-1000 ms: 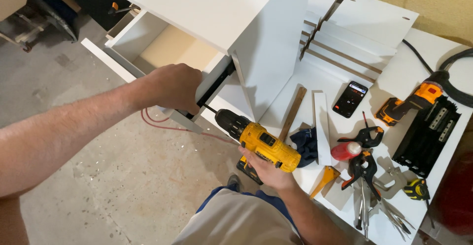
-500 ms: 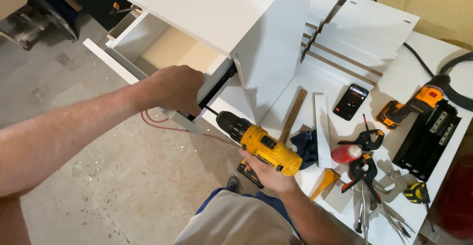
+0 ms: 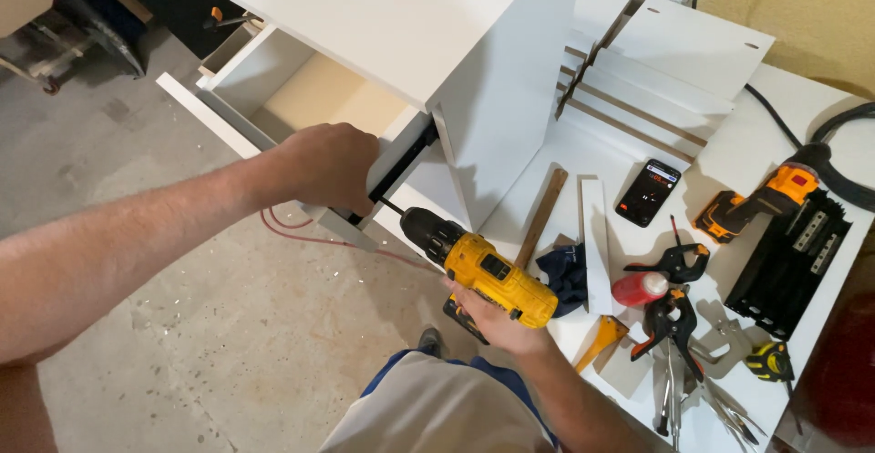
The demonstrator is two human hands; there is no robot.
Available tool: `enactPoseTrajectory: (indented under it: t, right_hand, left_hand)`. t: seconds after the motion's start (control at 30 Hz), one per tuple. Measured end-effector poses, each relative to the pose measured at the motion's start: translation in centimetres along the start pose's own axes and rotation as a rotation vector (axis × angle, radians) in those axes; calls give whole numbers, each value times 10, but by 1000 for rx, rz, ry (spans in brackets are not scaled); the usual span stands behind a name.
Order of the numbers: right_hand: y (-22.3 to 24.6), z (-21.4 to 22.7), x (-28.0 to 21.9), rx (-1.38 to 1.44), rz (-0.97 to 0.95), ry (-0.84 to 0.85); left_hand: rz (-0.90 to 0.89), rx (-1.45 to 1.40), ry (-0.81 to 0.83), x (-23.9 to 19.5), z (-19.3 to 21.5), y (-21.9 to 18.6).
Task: Assembling a wooden cabinet by installing drawer slides using a power drill
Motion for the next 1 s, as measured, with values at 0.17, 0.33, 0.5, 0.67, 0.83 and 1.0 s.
enactPoseTrajectory:
  t: [0.17, 0.33, 0.5, 0.67, 0.83, 1.0]
  right_hand:
    - [-1, 4, 3, 18, 3, -1]
    - [-1, 7, 7, 40, 7, -2]
    - [-2, 7, 5, 65, 5, 3]
    - [-3, 10, 7, 82, 5, 7]
    - [-5, 18, 2, 98, 4, 6]
    - [-11, 36, 3, 98, 17, 35]
  left_hand:
    - [5, 7, 0, 4, -3, 4]
    - [-2, 11, 0, -1, 2, -1]
    - [10, -14, 20, 0, 2, -1]
    - [25, -7, 31, 2, 0, 0]
    - [68, -106, 81, -8, 4, 0]
    - [-118, -425, -541, -100, 8, 13]
Point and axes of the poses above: each hand's wrist, its own x-axis towards the middle knuckle, its own z-axis out of the back of the hand, y = z × x, the point moved 6 cm from there along x, towards the middle knuckle, and after that the axes turned 15 degrees about y, right-handed, at the moved point
